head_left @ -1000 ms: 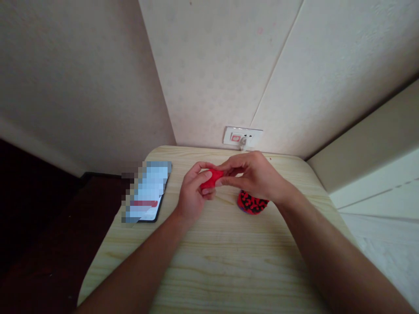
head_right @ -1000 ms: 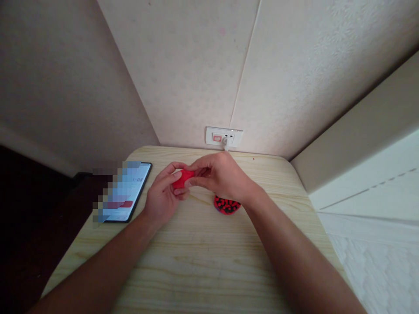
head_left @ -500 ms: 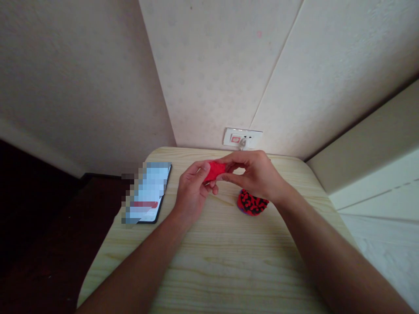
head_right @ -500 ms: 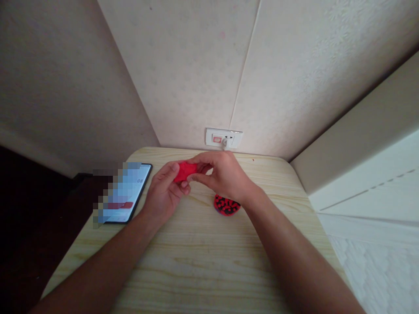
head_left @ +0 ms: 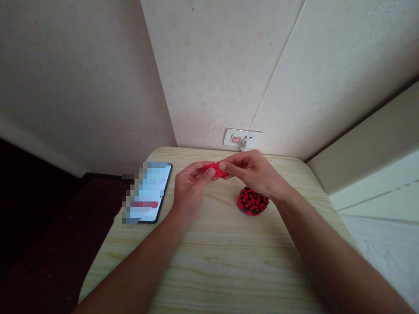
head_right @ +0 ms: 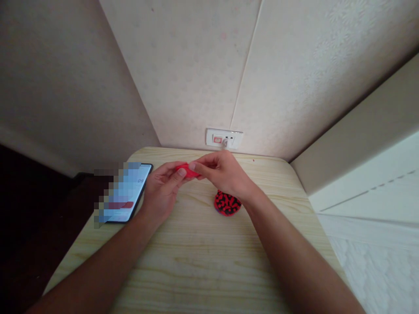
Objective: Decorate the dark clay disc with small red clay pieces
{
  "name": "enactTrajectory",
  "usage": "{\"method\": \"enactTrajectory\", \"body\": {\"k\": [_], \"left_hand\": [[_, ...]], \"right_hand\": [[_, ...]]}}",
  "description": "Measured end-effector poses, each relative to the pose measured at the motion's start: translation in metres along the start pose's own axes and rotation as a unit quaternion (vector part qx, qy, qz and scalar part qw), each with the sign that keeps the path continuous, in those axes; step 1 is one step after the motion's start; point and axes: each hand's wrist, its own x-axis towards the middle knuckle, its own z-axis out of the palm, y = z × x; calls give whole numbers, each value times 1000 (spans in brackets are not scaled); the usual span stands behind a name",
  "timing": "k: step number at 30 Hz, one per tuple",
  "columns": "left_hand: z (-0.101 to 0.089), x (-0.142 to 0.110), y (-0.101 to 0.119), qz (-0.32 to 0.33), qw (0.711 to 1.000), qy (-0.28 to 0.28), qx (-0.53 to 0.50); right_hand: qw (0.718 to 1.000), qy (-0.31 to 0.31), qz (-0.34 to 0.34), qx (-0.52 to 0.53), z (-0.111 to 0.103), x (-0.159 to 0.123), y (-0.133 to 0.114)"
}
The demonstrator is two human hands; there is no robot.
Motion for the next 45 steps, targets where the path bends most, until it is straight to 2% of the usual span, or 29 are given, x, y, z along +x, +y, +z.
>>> {"method": "enactTrajectory", "body": {"k": [6,11,18,21,26,31,42,45], "left_hand": [[3,0,1,-12,1000,-18,-20],[2,2,1,-19,1000,1,-16],[0,-1,0,-4,1000,15,1],[1,-1,-1,0,1000,19,9],[3,-1,-4,-10,999,33,16],[0,0,-4,-24,998,44,25],[0,-2,-6,-36,999,24,24],[-2,-2,-5,-39,999,34,17]], "right_hand": [[998,34,-22,41,-1,1,0],[996,68,-55,9,0,1,4],[999,14,-21,24,0,0,6],[996,37,-55,-52,0,1,6],[972,109,-119,-172,5,2,8],[951,118,-157,-239,9,1,12],[946,136,-126,-266,5,0,2],[959,123,-114,-228,3,0,4]]}}
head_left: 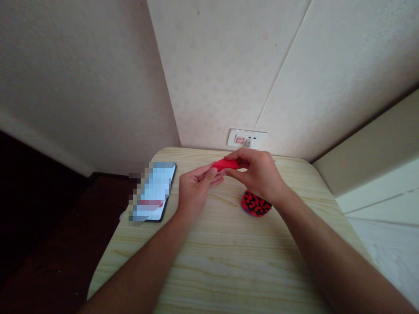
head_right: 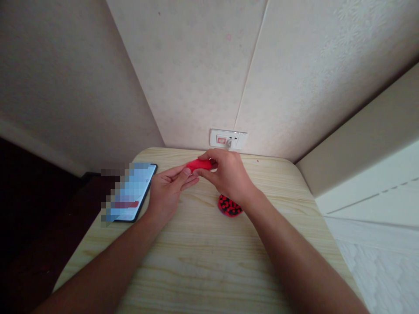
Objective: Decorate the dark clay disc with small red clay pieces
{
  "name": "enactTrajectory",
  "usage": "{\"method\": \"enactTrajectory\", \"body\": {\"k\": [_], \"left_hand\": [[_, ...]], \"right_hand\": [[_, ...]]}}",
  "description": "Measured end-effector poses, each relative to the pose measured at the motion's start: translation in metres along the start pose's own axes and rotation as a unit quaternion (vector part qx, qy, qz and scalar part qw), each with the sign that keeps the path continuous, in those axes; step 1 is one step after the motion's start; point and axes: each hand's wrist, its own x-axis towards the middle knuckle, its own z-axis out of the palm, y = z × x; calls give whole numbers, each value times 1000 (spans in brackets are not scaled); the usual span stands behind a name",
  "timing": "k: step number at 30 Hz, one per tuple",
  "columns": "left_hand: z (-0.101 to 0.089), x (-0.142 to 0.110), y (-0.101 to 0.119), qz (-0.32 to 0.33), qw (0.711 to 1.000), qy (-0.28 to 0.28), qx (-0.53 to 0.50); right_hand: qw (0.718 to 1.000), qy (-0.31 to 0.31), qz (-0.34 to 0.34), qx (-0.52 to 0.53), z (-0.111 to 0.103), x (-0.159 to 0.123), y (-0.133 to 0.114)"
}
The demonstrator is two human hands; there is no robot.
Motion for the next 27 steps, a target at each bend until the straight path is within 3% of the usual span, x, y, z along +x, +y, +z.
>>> {"method": "enactTrajectory", "body": {"k": [4,6,13,18,21,24,27], "left_hand": [[0,1,4,-12,1000,-2,-23],[2,2,6,-18,999,-6,-38],[4,2,7,-39,998,-22,-51],[2,2,7,-23,999,-21,-29],[1,3,5,-6,1000,-17,-16],[0,3,3,3,1000,-20,-8],[2,2,4,-3,999,-37,-9]], "right_hand": [[987,-42,38,148,-3,1,5],[982,-61,38,174,-5,2,5],[996,-57,-22,66,-9,2,2],[982,-65,86,155,-12,2,2],[963,-105,144,201,-14,2,1],[952,-131,139,239,-15,3,0],[952,-104,131,256,-15,4,-1]]}}
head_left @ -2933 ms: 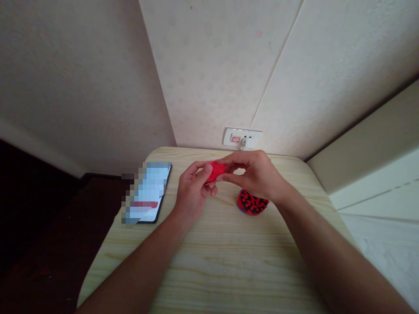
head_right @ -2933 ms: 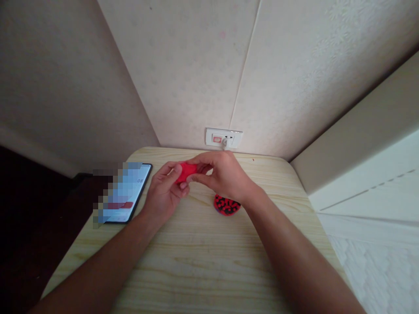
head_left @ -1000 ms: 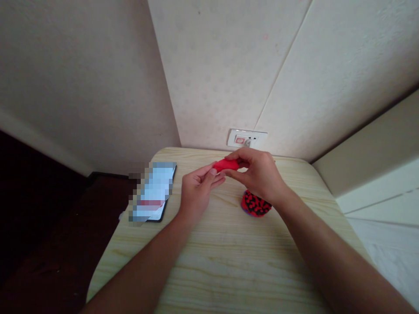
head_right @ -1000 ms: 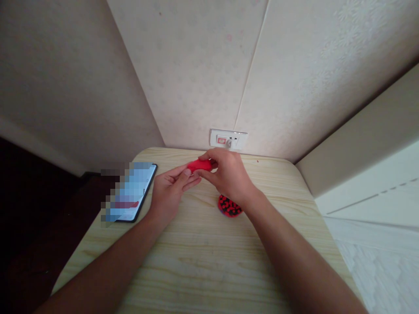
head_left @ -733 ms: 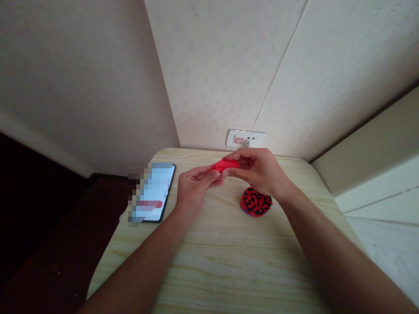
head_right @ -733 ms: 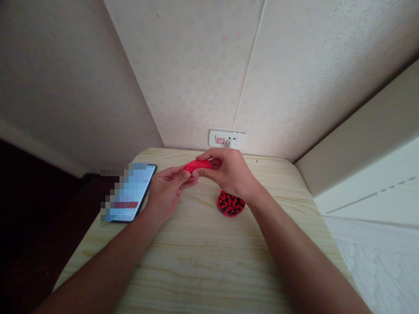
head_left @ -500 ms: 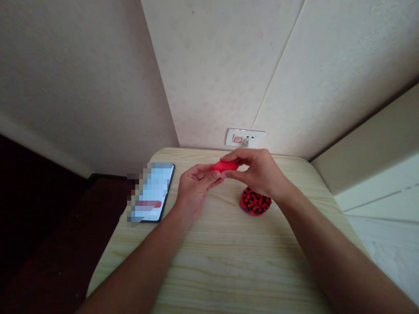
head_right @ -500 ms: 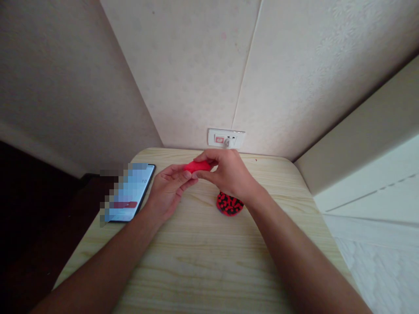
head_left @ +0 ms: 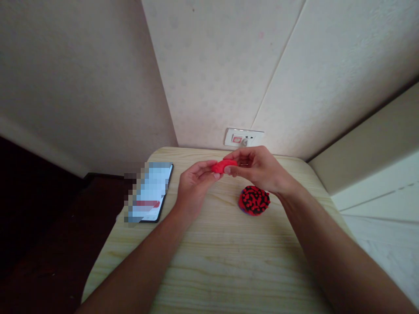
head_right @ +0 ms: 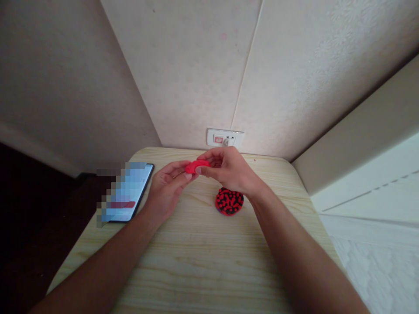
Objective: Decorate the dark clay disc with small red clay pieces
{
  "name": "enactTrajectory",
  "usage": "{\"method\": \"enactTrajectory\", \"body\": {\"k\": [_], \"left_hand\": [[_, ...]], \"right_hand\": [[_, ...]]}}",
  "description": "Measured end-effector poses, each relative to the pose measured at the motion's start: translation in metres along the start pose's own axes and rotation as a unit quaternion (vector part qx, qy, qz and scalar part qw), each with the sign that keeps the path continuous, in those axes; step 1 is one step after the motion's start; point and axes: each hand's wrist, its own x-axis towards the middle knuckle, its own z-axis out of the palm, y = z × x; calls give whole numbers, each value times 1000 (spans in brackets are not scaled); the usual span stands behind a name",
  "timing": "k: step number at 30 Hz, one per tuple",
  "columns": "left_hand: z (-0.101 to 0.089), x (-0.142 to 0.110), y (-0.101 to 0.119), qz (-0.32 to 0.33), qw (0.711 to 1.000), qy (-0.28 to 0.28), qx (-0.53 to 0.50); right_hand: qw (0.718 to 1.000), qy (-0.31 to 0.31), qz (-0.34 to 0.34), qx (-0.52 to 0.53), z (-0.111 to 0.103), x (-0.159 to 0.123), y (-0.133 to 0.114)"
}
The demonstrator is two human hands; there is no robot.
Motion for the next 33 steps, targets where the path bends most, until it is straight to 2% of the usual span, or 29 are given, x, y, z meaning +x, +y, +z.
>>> {"method": "enactTrajectory", "body": {"k": [6,12,18,23,28,33], "left_hand": [[3,-4,2,-15,999,-33,4],[0,-3,0,6,999,-24,31],[-2,-3,0,19,999,-13,33],[2,-4,3,9,999,-36,25],[3,-4,1,4,998,-46,42],[0,-4,0,13,998,-35,59]], "right_hand": [[1000,15,-18,-18,2,0,-1],[1000,-2,-1,8,3,-1,-2],[999,30,14,30,3,1,-3],[997,78,-10,21,2,2,1],[1000,15,-3,-4,5,1,4],[999,47,19,3,9,2,6]]}}
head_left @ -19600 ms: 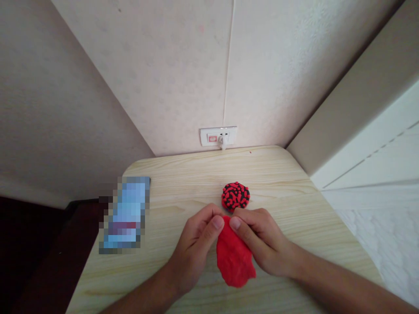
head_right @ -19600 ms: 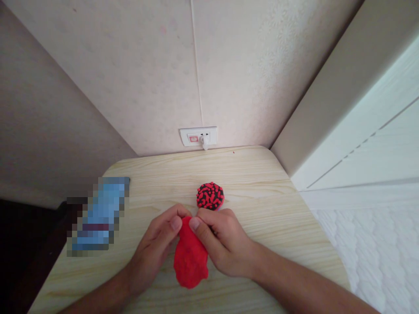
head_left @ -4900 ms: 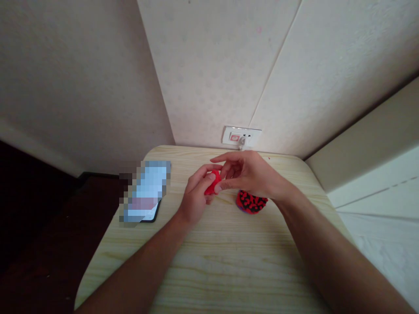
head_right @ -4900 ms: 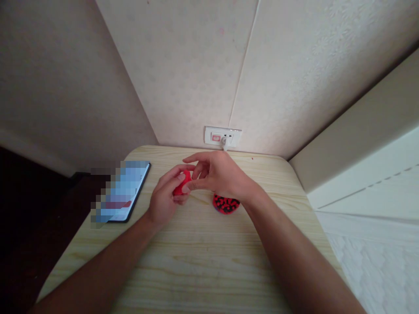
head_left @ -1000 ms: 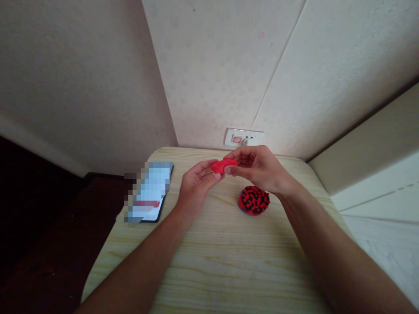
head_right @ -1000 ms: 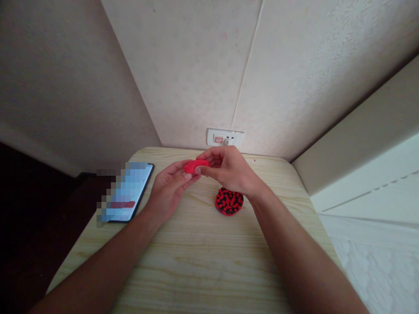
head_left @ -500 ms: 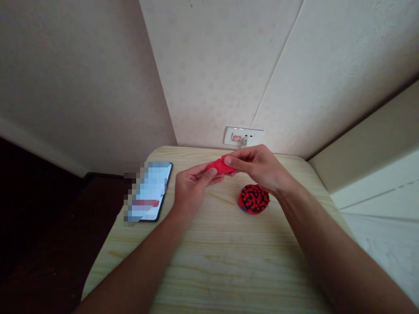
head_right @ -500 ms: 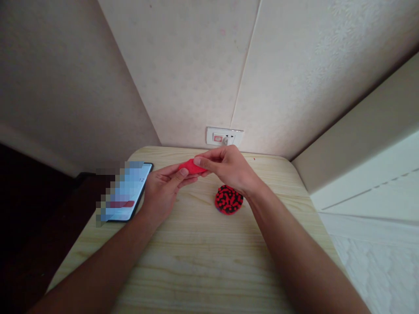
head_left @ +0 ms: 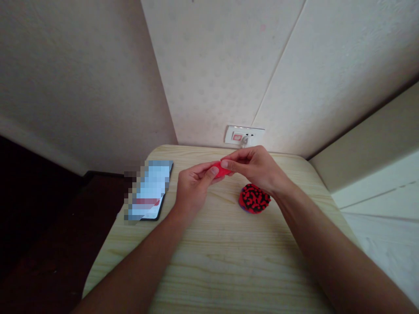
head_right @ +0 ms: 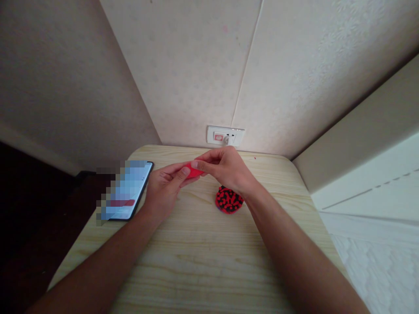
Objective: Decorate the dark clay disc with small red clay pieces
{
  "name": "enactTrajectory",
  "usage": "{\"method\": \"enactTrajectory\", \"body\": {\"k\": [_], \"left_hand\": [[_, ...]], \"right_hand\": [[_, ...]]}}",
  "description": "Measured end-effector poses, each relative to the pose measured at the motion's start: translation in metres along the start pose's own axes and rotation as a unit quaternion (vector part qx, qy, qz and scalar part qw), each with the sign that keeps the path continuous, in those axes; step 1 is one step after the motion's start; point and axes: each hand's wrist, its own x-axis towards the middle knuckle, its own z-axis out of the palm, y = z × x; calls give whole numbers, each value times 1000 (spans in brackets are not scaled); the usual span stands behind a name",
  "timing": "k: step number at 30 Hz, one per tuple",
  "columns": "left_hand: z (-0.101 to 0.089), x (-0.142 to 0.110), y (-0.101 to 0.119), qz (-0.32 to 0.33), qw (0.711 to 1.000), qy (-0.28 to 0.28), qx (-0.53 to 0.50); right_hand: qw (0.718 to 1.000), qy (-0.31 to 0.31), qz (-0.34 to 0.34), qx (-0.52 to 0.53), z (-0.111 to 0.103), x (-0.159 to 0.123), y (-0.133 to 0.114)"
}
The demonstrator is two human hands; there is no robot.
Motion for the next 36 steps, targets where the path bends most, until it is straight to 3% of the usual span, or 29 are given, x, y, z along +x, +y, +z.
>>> {"method": "enactTrajectory", "body": {"k": [5,9,14,20,25,31,36], "left_hand": [[-1,0,1,-5,1000,6,-2],[1,0,-1,-21,1000,-13,11],[3,-3,-2,-13,996,-52,69],[3,-11,2,30,990,-28,134],[6,-12,-1,21,994,-31,107],[6,-4,-7,-24,995,-90,26],[7,-5,-3,-32,994,-104,22]], "right_hand": [[1000,20,-11,-6,2,0,0],[995,50,-46,-67,6,-1,0],[988,2,-80,-132,8,-2,-2],[961,-19,-102,-256,10,-4,-6],[953,6,-125,-277,15,-7,-6],[945,33,-129,-299,16,-8,-8],[944,1,-121,-308,18,-9,-11]]}}
